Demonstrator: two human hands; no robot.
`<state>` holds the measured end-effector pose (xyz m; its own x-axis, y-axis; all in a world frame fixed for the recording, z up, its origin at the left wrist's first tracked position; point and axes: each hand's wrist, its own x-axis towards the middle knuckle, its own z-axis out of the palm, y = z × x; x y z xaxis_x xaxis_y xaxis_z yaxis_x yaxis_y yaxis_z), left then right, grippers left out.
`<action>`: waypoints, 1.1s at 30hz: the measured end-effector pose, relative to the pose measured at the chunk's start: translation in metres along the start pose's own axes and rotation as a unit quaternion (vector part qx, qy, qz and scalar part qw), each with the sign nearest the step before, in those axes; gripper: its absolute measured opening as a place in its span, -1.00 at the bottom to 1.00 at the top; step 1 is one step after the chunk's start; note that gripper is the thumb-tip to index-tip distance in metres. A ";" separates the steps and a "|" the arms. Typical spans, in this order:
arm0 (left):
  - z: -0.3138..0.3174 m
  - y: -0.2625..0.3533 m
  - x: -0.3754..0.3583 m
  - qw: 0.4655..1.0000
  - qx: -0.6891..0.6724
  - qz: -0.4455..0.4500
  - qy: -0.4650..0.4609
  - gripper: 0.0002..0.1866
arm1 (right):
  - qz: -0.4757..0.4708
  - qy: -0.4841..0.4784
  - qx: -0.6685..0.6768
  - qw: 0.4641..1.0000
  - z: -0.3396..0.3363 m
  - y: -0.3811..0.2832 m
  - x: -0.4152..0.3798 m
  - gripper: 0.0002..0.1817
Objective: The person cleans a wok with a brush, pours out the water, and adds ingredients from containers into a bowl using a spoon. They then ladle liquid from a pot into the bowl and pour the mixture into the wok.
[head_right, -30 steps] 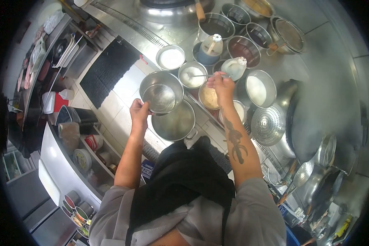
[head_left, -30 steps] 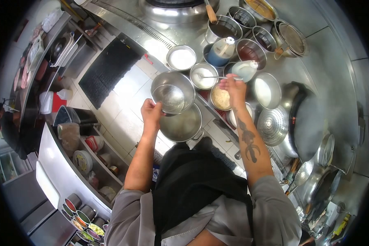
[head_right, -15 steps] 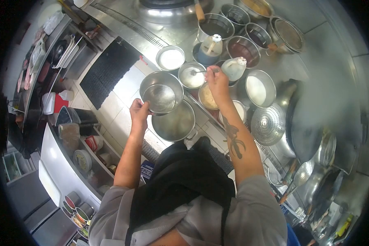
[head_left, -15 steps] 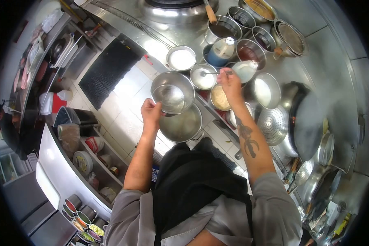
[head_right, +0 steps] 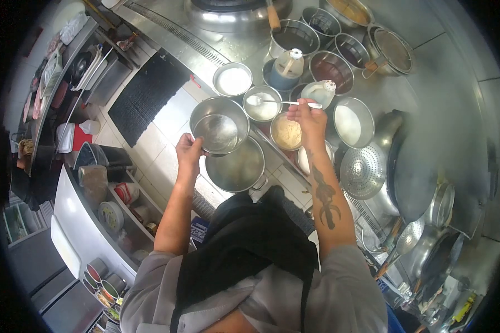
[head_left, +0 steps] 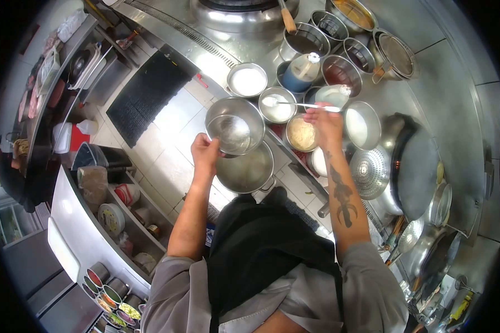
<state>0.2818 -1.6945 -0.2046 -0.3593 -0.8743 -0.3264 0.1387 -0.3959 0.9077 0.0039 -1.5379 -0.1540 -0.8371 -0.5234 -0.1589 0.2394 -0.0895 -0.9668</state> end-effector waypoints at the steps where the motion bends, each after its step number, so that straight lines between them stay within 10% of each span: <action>1: 0.000 0.001 0.000 1.000 0.002 0.001 -0.001 -0.75 | -0.011 -0.017 0.005 1.000 0.002 -0.009 -0.003 -0.74; 8: 0.000 -0.001 0.002 1.000 0.014 0.001 0.004 -0.75 | -0.154 -0.077 -0.213 0.962 0.015 0.016 0.019 -0.76; 21: 0.001 0.004 -0.001 1.000 0.009 -0.006 0.002 -0.75 | 0.047 0.019 -0.006 0.999 0.003 0.022 0.009 -0.78; 33: 0.000 0.001 0.001 1.000 0.004 -0.009 0.002 -0.75 | -0.142 -0.075 -0.210 0.964 0.012 -0.003 0.011 -0.75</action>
<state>0.2820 -1.6958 -0.2041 -0.3584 -0.8681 -0.3435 0.1241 -0.4090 0.9040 0.0001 -1.5532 -0.1504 -0.7517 -0.6478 0.1235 -0.2353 0.0885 -0.9679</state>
